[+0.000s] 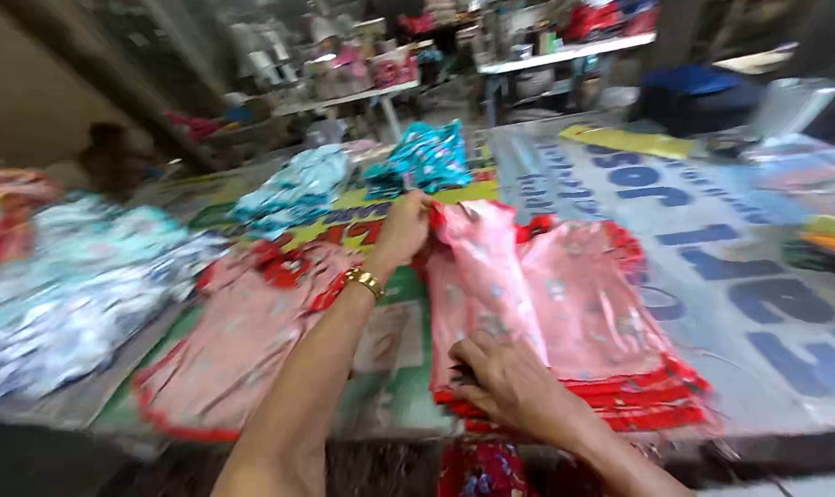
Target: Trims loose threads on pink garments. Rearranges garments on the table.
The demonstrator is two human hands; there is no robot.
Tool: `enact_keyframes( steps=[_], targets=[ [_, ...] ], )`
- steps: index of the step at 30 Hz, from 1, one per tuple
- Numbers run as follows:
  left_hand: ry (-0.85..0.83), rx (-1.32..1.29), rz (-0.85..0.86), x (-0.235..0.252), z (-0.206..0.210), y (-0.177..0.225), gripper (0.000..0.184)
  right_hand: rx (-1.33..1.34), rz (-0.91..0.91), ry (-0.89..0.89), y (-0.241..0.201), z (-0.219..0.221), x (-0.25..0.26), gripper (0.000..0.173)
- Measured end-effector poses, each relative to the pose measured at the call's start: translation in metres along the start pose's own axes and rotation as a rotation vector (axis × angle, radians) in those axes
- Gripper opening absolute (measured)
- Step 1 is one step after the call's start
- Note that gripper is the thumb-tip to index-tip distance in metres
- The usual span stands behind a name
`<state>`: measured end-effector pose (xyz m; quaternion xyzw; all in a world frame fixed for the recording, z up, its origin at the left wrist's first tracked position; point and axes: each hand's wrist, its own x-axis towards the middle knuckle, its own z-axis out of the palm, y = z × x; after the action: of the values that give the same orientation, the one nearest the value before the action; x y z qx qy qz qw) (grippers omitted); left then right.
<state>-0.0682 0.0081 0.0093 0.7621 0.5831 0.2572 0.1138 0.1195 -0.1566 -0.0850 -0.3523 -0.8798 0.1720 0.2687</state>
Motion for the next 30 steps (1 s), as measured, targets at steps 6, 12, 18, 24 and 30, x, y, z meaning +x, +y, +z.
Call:
enact_keyframes(
  steps=[6, 12, 18, 24, 30],
  targets=[
    [0.248, -0.16, 0.109, -0.14, 0.01, -0.01, 0.026, 0.412, 0.006, 0.182, 0.022, -0.02, -0.027, 0.029],
    [0.36, -0.27, 0.151, -0.223, 0.068, 0.015, 0.023, -0.067, -0.088, 0.121, 0.038, -0.023, -0.039, 0.017],
    [0.36, -0.018, 0.093, -0.228, 0.087, 0.046, 0.048, 0.322, -0.026, 0.157, 0.047, -0.027, -0.043, 0.018],
    [0.364, -0.398, 0.069, -0.211, 0.095, 0.057, 0.012, 0.409, -0.025, 0.308, 0.043, -0.019, -0.042, 0.024],
    [0.331, -0.586, 0.103, -0.208, 0.094, 0.059, 0.01, 0.518, -0.061, 0.291, 0.05, -0.023, -0.04, 0.016]
  ],
)
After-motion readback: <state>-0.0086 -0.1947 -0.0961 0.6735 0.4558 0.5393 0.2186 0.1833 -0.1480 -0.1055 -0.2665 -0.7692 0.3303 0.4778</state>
